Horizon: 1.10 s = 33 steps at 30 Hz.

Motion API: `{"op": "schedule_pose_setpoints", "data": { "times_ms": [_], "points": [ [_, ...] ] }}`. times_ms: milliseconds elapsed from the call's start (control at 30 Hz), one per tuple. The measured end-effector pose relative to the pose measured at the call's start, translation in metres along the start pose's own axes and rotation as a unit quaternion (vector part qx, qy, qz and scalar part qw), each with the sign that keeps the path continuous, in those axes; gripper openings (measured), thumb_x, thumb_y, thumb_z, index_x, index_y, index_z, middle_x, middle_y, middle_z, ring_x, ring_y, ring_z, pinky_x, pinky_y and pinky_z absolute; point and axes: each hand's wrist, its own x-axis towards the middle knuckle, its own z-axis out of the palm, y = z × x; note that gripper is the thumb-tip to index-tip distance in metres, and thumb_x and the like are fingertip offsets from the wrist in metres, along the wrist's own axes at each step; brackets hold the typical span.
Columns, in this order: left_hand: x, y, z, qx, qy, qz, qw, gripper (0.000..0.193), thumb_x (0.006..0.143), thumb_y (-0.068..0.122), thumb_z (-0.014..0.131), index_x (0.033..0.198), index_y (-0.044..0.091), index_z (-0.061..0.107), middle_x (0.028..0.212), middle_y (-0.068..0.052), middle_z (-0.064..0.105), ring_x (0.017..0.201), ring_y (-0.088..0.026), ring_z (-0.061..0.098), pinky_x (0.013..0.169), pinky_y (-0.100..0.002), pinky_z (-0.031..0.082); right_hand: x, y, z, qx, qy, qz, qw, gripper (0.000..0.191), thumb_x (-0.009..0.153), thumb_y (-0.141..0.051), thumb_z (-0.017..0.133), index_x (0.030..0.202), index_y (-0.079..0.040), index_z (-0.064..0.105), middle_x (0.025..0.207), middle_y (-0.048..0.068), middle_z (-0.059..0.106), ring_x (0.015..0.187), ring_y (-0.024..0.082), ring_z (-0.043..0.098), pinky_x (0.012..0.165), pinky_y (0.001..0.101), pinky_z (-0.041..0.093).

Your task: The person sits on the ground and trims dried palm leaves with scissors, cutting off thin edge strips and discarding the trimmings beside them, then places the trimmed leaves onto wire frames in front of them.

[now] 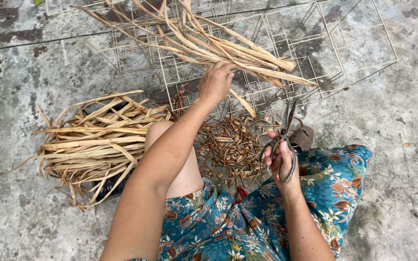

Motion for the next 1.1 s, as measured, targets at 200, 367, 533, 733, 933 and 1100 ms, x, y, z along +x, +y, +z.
{"op": "schedule_pose_setpoints", "data": {
  "times_ms": [200,367,533,733,933,1100],
  "points": [
    [0.02,0.022,0.031,0.127,0.076,0.142,0.979,0.026,0.086,0.01,0.072,0.112,0.008,0.074,0.117,-0.01,0.06,0.114,-0.03,0.056,0.094,-0.046,0.047,0.002,0.0,0.002,-0.004,0.012,0.013,1.0,0.057,0.105,-0.044,0.051,0.14,0.001,0.054,0.082,0.006,0.062,0.064,0.013,0.051,0.06,0.0262,0.042],
    [0.037,0.023,0.042,0.176,0.084,0.148,0.97,0.015,0.086,0.011,0.074,0.101,0.01,0.073,0.108,-0.009,0.061,0.11,-0.028,0.056,0.092,-0.046,0.045,0.003,-0.001,-0.001,-0.006,0.026,0.012,1.0,0.057,0.105,-0.044,0.051,0.14,0.001,0.054,0.082,0.006,0.063,0.064,0.013,0.052,0.06,0.0263,0.043],
    [0.029,0.028,0.036,0.139,0.11,0.178,0.968,0.012,0.093,0.022,0.075,0.099,0.013,0.071,0.092,-0.004,0.064,0.093,-0.021,0.061,0.096,-0.048,0.044,0.005,-0.008,-0.004,0.024,0.03,-0.025,0.999,0.053,0.104,-0.037,0.059,0.139,0.003,0.055,0.084,0.008,0.065,0.064,0.014,0.055,0.059,0.0282,0.046],
    [-0.037,0.057,-0.006,0.053,0.104,0.277,0.954,0.016,0.1,0.025,0.074,0.11,0.013,0.07,0.088,-0.001,0.066,0.081,-0.019,0.062,0.086,-0.042,0.046,0.009,-0.021,-0.007,0.027,0.111,-0.078,0.99,0.053,0.092,-0.021,0.071,0.139,-0.004,0.05,0.103,0.013,0.072,0.071,0.012,0.061,0.062,0.0297,0.053],
    [-0.153,0.072,-0.056,-0.072,-0.002,0.239,0.968,0.015,0.099,0.016,0.074,0.11,0.008,0.069,0.087,-0.004,0.066,0.071,-0.016,0.065,0.061,-0.033,0.054,0.002,-0.03,-0.017,0.134,0.146,-0.15,0.969,0.051,0.096,-0.011,0.073,0.139,-0.003,0.048,0.121,0.02,0.071,0.082,0.016,0.064,0.071,0.0335,0.056],
    [-0.21,0.079,-0.073,-0.148,-0.107,0.089,0.979,0.022,0.093,0.021,0.078,0.109,0.007,0.071,0.088,-0.003,0.069,0.065,-0.013,0.066,0.058,-0.03,0.054,-0.01,-0.038,-0.006,0.136,0.069,-0.162,0.975,0.056,0.096,-0.008,0.073,0.146,-0.007,0.047,0.109,0.016,0.07,0.078,0.012,0.061,0.07,0.029,0.054]
  ]
}}
